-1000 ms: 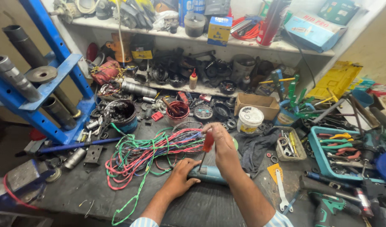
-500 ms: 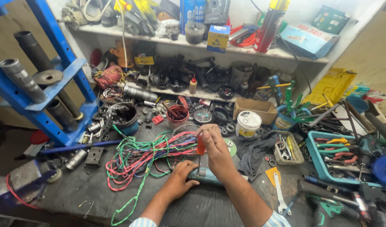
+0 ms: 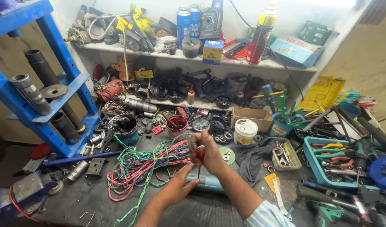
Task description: The person disassembles a teal angle grinder on a cluttered workbench. They use a screwdriver to remove screws from the front and rear housings, then separate the casing to expose the internal components.
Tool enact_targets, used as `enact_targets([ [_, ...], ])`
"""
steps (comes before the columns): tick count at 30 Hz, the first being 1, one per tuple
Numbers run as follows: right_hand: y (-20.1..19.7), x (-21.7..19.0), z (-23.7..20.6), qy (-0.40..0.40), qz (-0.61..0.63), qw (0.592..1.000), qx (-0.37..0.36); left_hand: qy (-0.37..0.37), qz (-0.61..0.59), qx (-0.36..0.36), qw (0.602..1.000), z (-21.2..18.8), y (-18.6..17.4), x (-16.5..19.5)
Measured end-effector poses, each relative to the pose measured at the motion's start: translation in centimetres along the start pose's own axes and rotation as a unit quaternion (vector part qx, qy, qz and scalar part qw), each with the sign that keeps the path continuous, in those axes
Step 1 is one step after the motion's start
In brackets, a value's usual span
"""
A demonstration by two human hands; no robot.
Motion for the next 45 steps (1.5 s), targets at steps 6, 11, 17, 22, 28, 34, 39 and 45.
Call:
enact_targets([
  [6, -1.4, 0.4, -0.7, -0.052, -0.039, 0.997, -0.044, 0.0, -0.023, -0.042, 0.999, 1.7, 0.4, 3.8],
  [11, -1.9, 0.9, -4.1, -0.068, -0.14, 0.981, 0.113, 0.103, -0.034, 0.009, 0.994, 2.1, -0.1, 5.7],
  [17, 0.4, 1.4, -7.0, -0.028, -0.248, 0.95, 0.186, 0.119, -0.032, 0.083, 0.989, 1.8, -1.0, 4.9],
  [22, -0.8, 1.9, -6.0, -0.028, -0.198, 0.962, 0.185, 0.073, 0.006, 0.133, 0.988, 2.0, -1.1, 4.5],
  [28, -1.0, 2.0, -5.6, -0.052, -0.182, 0.976, 0.108, 0.031, 0.044, 0.032, 0.998, 1.7, -0.2, 2.8],
  [34, -0.7, 0.2, -4.7, -0.084, -0.197, 0.968, 0.131, 0.098, 0.061, 0.051, 0.992, 0.5, 0.5, 0.9],
  [39, -0.5, -0.4, -4.5, -0.044, -0.237, 0.951, 0.193, 0.071, 0.052, 0.045, 0.995, 0.7, 0.6, -0.8],
  [45, 0.5, -1.3, -5.2, -0.07, -0.223, 0.952, 0.195, 0.092, 0.044, 0.041, 0.994, 0.5, 0.2, -0.1],
])
Point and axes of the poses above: each hand's wrist, its own z-axis towards the middle knuckle, its own y-axis out of the palm, x = y × z, the point moved 8 cm from there along z, towards the middle knuckle, and after that the axes turned 14 degrees about -z, right-handed, at the moved point
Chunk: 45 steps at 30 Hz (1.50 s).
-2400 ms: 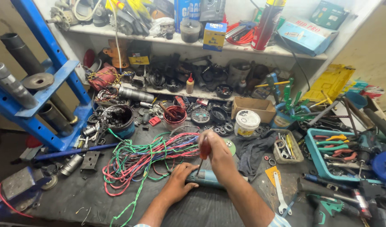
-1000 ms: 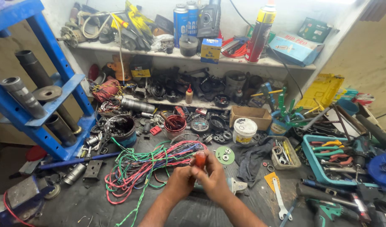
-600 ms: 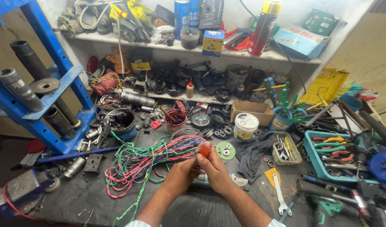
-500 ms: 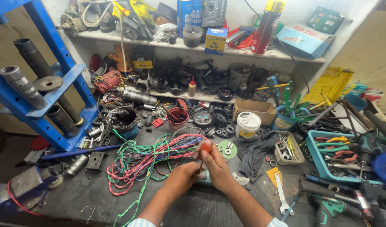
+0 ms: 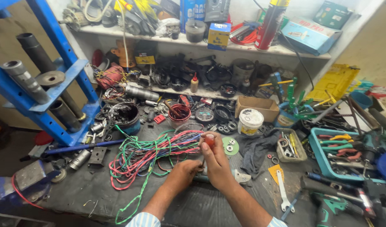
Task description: The person disassembles a teal angle grinder on a cluttered workbench. They use a screwdriver to remove screws from the front and rear housings, then separate the casing to expose the internal components.
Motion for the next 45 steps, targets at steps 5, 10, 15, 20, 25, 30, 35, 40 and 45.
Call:
enact_targets([
  [5, 0.2, -0.1, 0.3, 0.038, 0.017, 0.999, 0.002, -0.017, 0.006, -0.022, 1.0, 0.3, 0.0, -0.2],
  [10, 0.1, -0.4, -0.2, 0.032, -0.029, 0.999, 0.011, -0.027, -0.012, -0.023, 0.999, 0.1, 0.1, -0.6],
  [15, 0.0, 0.9, 0.2, -0.012, 0.032, 0.999, -0.031, -0.041, -0.018, -0.029, 0.999, 0.0, 0.2, -0.9],
  [20, 0.8, 1.5, 1.7, -0.029, 0.289, 0.943, -0.161, -0.017, -0.01, -0.033, 0.999, 0.0, 0.6, -1.1],
  [25, -0.4, 1.4, 2.4, 0.013, 0.158, 0.986, -0.045, -0.003, 0.026, -0.049, 0.998, -0.3, 1.1, -1.4],
  [30, -0.7, 0.7, 2.3, 0.003, 0.166, 0.985, -0.044, -0.009, 0.047, -0.073, 0.996, -0.6, 1.8, -1.3],
  [35, -0.3, 0.4, 2.7, -0.036, 0.33, 0.938, -0.103, -0.042, 0.014, -0.059, 0.997, -0.5, 2.1, -1.8],
  [40, -2.1, 0.7, 2.6, -0.039, 0.179, 0.982, 0.049, -0.032, 0.013, -0.016, 0.999, -0.4, 2.2, -1.8],
  [45, -1.3, 0.3, 2.2, -0.084, 0.21, 0.974, 0.016, -0.039, 0.016, -0.019, 0.999, -0.3, 2.0, -2.0],
])
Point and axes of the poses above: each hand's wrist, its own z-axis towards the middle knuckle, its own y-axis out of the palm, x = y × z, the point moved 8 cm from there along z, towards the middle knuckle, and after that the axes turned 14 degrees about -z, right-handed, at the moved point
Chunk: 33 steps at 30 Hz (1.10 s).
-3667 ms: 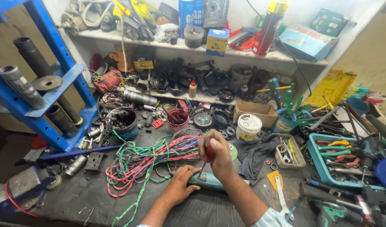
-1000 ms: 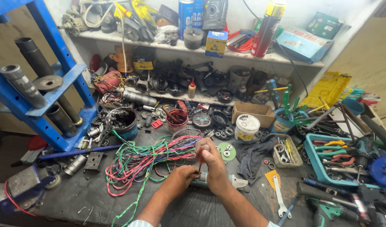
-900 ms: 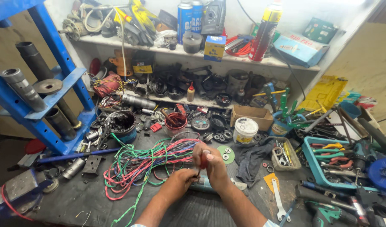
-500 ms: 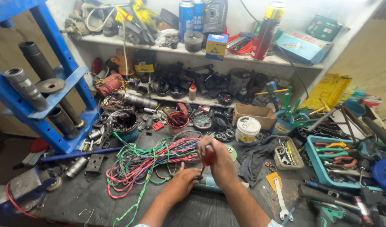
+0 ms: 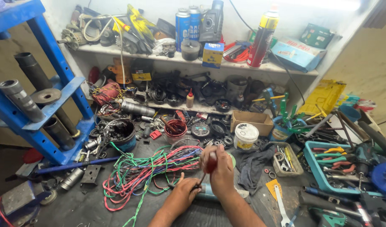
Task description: The person disassembles a teal angle grinder on a cluttered workbench. They use a screwdriver to remove screws from the front and rear housings, then separate the casing to expose the internal components.
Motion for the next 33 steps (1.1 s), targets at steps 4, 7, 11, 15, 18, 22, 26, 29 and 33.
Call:
enact_targets([
  [4, 0.9, 0.9, -0.7, 0.008, 0.076, 0.994, -0.083, 0.002, -0.019, 0.005, 1.0, -0.3, -0.1, 0.0],
  [7, -0.1, 1.2, -0.9, -0.013, 0.016, 1.0, -0.022, -0.016, -0.031, 0.0, 0.999, -0.5, -0.1, -0.2],
  [11, 0.0, 0.8, -0.9, -0.008, -0.019, 1.0, -0.013, -0.028, -0.058, -0.04, 0.997, -0.4, 0.2, -0.3],
  [15, 0.3, 0.1, -0.4, 0.007, -0.048, 0.998, -0.027, -0.033, -0.067, -0.027, 0.997, -0.2, 0.0, -0.5],
  [18, 0.7, -0.3, 0.0, 0.018, -0.072, 0.997, -0.034, -0.057, -0.098, -0.005, 0.993, -0.3, -0.1, -1.0],
  [22, 0.7, -0.3, 0.3, 0.027, -0.117, 0.992, -0.022, -0.071, -0.118, 0.011, 0.99, -0.3, -0.2, -1.5],
  [26, 0.3, 0.1, -0.2, 0.052, -0.141, 0.989, -0.012, -0.064, -0.131, 0.031, 0.989, -0.1, -0.1, -1.6],
  [29, 0.0, 0.4, -0.8, 0.063, -0.136, 0.989, -0.007, -0.06, -0.15, 0.042, 0.986, 0.1, 0.0, -1.6],
  [33, 0.0, 0.3, -0.8, 0.039, -0.107, 0.993, -0.017, -0.086, -0.141, 0.031, 0.986, 0.0, 0.2, -1.8],
])
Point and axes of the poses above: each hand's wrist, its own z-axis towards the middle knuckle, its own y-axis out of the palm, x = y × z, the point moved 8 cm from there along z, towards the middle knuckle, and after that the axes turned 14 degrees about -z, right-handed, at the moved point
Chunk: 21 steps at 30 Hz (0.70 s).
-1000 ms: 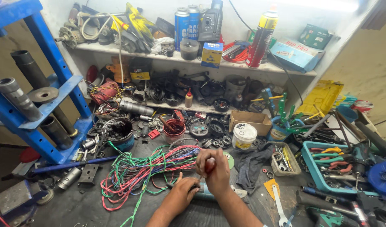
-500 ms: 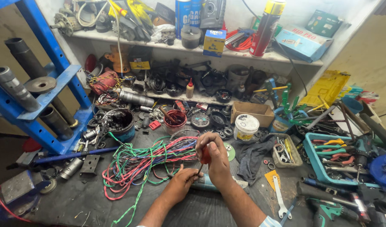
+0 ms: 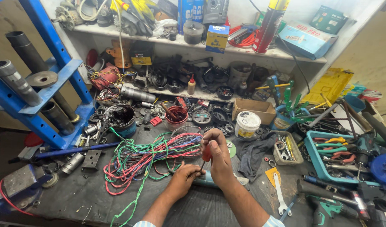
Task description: The person disassembles a teal angle grinder on a cluttered workbench. They use a screwdriver to remove screws from the front and rear housings, then separate the casing to expose the internal components.
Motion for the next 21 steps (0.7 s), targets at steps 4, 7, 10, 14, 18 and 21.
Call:
enact_targets([
  [4, 0.5, -0.5, 0.7, -0.037, 0.1, 0.994, -0.039, -0.016, -0.005, 0.003, 1.0, 0.0, -0.1, -0.1],
  [7, 0.9, -0.7, 0.9, -0.032, 0.081, 0.995, -0.055, -0.03, -0.018, 0.012, 0.999, -0.1, -0.4, -0.4],
  [10, 1.1, -0.8, 0.8, -0.006, 0.088, 0.994, -0.068, -0.031, -0.035, 0.009, 0.999, -0.1, -0.4, -0.5],
  [14, 1.1, -0.8, 0.8, 0.005, 0.099, 0.993, -0.07, -0.025, -0.046, 0.016, 0.999, -0.2, -0.6, -0.3],
  [18, 0.8, -0.3, 0.9, 0.009, 0.093, 0.993, -0.068, -0.032, -0.041, 0.017, 0.999, -0.2, -0.6, -0.1],
  [21, 0.6, 0.1, 1.0, 0.018, 0.112, 0.991, -0.066, -0.026, -0.034, 0.019, 0.999, -0.2, -0.7, 0.1],
])
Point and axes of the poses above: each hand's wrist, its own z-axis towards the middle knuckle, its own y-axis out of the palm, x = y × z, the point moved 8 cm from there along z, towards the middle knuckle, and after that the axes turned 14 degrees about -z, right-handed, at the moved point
